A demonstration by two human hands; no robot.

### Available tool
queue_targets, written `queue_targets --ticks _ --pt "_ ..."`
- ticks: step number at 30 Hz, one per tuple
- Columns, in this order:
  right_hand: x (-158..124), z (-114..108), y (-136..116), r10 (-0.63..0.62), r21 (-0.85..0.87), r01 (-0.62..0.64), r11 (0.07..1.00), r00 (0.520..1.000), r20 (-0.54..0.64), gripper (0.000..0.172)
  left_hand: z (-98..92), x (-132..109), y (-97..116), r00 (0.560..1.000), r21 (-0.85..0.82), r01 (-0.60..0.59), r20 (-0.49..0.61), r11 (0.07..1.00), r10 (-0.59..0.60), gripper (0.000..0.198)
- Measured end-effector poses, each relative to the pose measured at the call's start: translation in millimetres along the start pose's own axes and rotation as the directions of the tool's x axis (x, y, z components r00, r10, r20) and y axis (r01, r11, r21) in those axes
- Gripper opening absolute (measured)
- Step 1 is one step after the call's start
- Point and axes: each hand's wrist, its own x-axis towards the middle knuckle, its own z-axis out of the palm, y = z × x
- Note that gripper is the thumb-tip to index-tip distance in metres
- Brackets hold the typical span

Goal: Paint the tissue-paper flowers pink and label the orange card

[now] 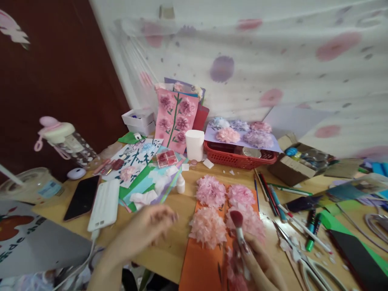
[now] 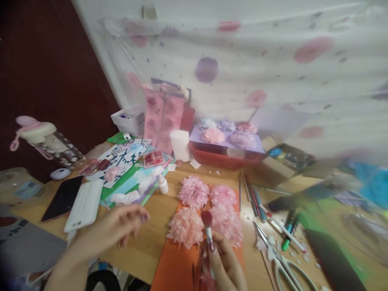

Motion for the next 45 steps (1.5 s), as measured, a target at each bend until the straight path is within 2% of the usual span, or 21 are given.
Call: queue_targets --ticks 1,2,4,6,8,10,11,12,14,18,21,24,26,29,32,36,40,43,45 --pt "3.5 0.9 -3.1 -0.014 -0.023 0.014 1.000 1.000 -0.002 0.045 15.5 -8.1 -5.4 0.981 0.027 0.015 0.193 1.000 -0.020 0.032" --pt "7.5 -2.3 -7.9 -0.050 -0.066 0.048 0.997 0.998 -0.024 0.043 29.4 -12.5 -11.5 0.972 0.087 -0.010 0.234 0.996 -0.010 0.029" --pt "16.3 -20.1 -22.2 -0.187 -0.250 0.159 0.955 0.978 -0.093 0.044 50.8 -11.1 -24.8 0.986 0.205 -0.063 0.161 0.977 0.030 0.023" --pt "25.0 -46.9 -39.0 -0.327 -0.499 0.195 0.844 0.926 -0.190 0.046 63.3 -0.4 -36.1 0.999 0.324 -0.034 0.051 0.946 0.019 0.023" --pt "33.9 -70.4 -53.6 -0.386 -0.742 0.070 0.667 0.884 -0.263 0.044 68.9 12.0 -41.6 0.999 0.415 0.039 -0.015 0.909 -0.036 0.024" --pt "46.3 -81.4 -63.0 -0.402 -0.897 -0.084 0.433 0.873 -0.276 0.044 70.7 20.2 -40.4 0.995 0.459 0.092 -0.011 0.884 -0.098 0.026" --pt "54.6 -81.6 -65.7 -0.371 -0.937 -0.153 0.313 0.889 -0.269 0.045 71.1 22.0 -37.9 0.993 0.465 0.098 0.016 0.880 -0.120 0.027" --pt "64.1 -78.8 -67.3 -0.350 -0.948 -0.183 0.259 0.897 -0.269 0.043 71.4 22.5 -34.6 0.990 0.469 0.096 0.048 0.878 -0.134 0.028" --pt "84.8 -68.3 -68.6 -0.312 -0.958 -0.205 0.203 0.913 -0.261 0.041 72.9 21.2 -27.7 0.987 0.487 0.077 0.087 0.870 -0.136 0.028" --pt "108.6 -50.0 -70.8 -0.308 -0.961 -0.243 0.128 0.912 -0.272 0.040 78.6 19.8 -22.3 0.992 0.548 0.060 0.061 0.835 -0.112 0.019" --pt "93.3 -50.4 -69.7 -0.276 -0.970 -0.220 0.108 0.930 -0.242 0.032 81.3 23.5 -30.1 0.986 0.523 0.080 0.084 0.849 -0.145 0.018" --pt "56.2 -59.9 -57.6 -0.156 -0.974 -0.192 0.117 0.966 -0.209 0.026 80.6 28.1 -42.4 0.986 0.470 0.087 0.084 0.879 -0.142 0.022" --pt "31.0 -65.3 -43.8 -0.049 -0.958 -0.213 0.192 0.973 -0.226 0.030 79.1 31.1 -48.7 0.985 0.455 0.087 0.091 0.886 -0.144 0.023" --pt "8.3 -66.2 -24.6 0.006 -0.911 -0.215 0.351 0.974 -0.228 0.032 77.2 35.8 -53.3 0.982 0.464 0.084 0.110 0.882 -0.151 0.022" --pt "7.8 -59.6 -19.7 0.035 -0.877 -0.222 0.426 0.973 -0.229 0.033 76.5 38.6 -54.9 0.978 0.469 0.081 0.132 0.879 -0.160 0.023" --pt "20.8 -46.3 -33.3 0.093 -0.903 -0.225 0.365 0.974 -0.205 0.033 76.7 36.6 -58.5 0.984 0.425 0.081 0.108 0.902 -0.139 0.024" --pt "27.1 -34.9 -43.1 0.108 -0.931 -0.176 0.320 0.983 -0.149 0.034 78.6 33.0 -64.0 0.992 0.366 0.078 0.067 0.927 -0.110 0.024" --pt "26.8 -33.8 -41.9 0.089 -0.926 -0.152 0.346 0.988 -0.129 0.035 79.2 34.5 -68.4 0.995 0.343 0.073 0.040 0.937 -0.092 0.021" --pt "25.5 -38.5 -38.5 0.078 -0.904 -0.153 0.399 0.988 -0.133 0.036 77.4 37.8 -72.2 0.999 0.352 0.029 0.028 0.936 -0.041 0.020"
